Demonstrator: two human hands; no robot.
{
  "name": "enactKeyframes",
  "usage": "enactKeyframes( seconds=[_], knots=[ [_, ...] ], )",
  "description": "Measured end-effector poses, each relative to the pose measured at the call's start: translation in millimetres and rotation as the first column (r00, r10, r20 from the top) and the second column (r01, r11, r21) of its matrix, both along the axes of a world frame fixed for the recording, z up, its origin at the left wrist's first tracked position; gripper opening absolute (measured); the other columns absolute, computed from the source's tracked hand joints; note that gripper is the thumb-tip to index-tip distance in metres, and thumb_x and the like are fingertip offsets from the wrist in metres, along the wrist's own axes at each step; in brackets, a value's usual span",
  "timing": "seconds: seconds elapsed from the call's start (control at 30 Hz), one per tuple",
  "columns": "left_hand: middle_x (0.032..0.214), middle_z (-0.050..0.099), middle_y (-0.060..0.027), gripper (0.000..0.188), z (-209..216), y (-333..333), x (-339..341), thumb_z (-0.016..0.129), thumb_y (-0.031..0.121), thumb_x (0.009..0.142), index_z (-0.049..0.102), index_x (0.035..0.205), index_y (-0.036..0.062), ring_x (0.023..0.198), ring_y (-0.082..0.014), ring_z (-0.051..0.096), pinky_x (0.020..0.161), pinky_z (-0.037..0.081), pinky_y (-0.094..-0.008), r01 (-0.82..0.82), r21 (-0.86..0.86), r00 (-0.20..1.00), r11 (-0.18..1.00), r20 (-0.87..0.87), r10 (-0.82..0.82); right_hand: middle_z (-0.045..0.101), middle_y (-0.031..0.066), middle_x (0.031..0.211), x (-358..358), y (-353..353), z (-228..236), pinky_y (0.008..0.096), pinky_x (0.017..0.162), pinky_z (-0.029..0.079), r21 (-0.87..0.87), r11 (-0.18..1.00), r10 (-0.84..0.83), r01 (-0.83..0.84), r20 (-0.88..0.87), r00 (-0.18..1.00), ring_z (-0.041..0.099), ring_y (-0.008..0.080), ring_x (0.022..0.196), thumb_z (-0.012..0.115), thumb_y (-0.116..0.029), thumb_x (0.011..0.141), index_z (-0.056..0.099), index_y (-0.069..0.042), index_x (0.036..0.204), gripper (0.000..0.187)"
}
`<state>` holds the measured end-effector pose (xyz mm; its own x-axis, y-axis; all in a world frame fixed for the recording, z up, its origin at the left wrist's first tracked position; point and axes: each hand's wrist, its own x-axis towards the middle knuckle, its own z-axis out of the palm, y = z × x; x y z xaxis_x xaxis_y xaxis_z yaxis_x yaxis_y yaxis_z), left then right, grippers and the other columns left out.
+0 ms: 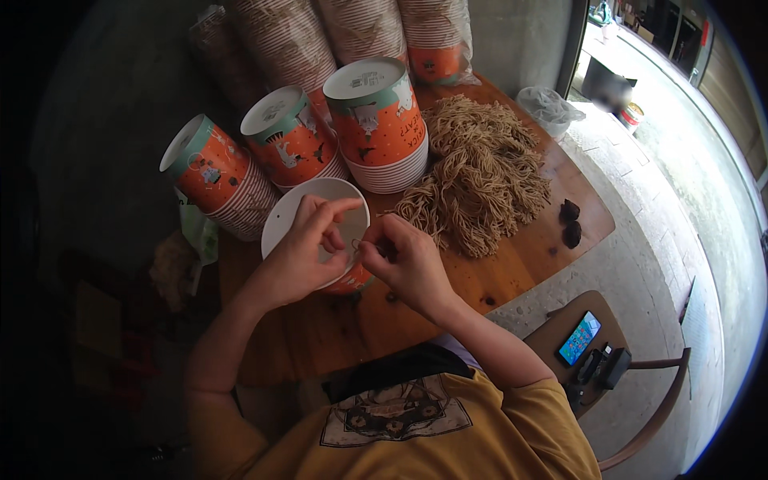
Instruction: The recorder is threading and tying string handles onto paper buckets at a workbench.
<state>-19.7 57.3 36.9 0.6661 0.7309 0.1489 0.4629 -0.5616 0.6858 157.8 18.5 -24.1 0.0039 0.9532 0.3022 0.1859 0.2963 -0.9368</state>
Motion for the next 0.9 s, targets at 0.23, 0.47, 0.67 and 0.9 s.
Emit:
enactKeyframes(
  seconds=[0.23, 0.47, 0.67, 0.9],
  knots=[
    [0.1, 0.049, -0.0069, 0.045, -6, 3, -7, 0.067, 0.01, 0.083, 0.051, 0.125, 0.0058, 0.086, -0.0138, 0.055, 0.073, 0.05, -0.0277, 0.022, -0.068, 0.999, 0.997, -0.023, -0.024, 0.055, -0.0041, 0.077, 2, 1, -5, 0.0178, 0.062, 0.04, -0.116, 0.991, 0.062, -0.073, -0.099, 0.993, 0.048, 0.0017, 0.07, 0.062, -0.01, 0.089, 0.056, -0.002, 0.087, 0.01],
    [0.085, 0.058, -0.0031, 0.031, -4, 1, -1, 0.062, 0.01, 0.089, 0.055, 0.118, 0.003, 0.073, -0.0099, 0.057, 0.07, 0.049, -0.0249, -0.061, -0.325, 0.998, 0.944, 0.006, 0.066, 0.057, -0.0045, 0.082, 1, 5, -10, 0.019, 0.07, 0.041, -0.167, 0.965, 0.132, -0.203, -0.357, 0.925, 0.049, 0.0024, 0.077, 0.063, -0.016, 0.09, 0.059, -0.002, 0.091, 0.015],
    [0.082, 0.06, -0.0019, 0.02, -13, 9, -7, 0.06, 0.009, 0.09, 0.057, 0.108, 0.0011, 0.077, -0.0076, 0.057, 0.072, 0.049, -0.0254, 0.032, -0.507, 0.979, 0.861, 0.191, 0.076, 0.056, -0.0047, 0.079, 0, 3, -9, 0.0194, 0.067, 0.041, -0.146, 0.974, 0.127, -0.174, -0.285, 0.95, 0.048, 0.0023, 0.074, 0.064, -0.015, 0.09, 0.058, -0.002, 0.089, 0.015],
    [0.091, 0.06, -0.0013, 0.009, -4, 6, -3, 0.059, 0.005, 0.09, 0.055, 0.097, 0.0019, 0.085, -0.0075, 0.057, 0.077, 0.048, -0.0245, -0.025, -0.278, 0.999, 0.96, 0.028, 0.034, 0.054, -0.0016, 0.072, 0, -2, -6, 0.0232, 0.055, 0.041, -0.093, 0.994, 0.052, -0.061, -0.094, 0.994, 0.046, 0.0041, 0.062, 0.068, -0.015, 0.086, 0.059, -0.002, 0.086, 0.016]
  ],
)
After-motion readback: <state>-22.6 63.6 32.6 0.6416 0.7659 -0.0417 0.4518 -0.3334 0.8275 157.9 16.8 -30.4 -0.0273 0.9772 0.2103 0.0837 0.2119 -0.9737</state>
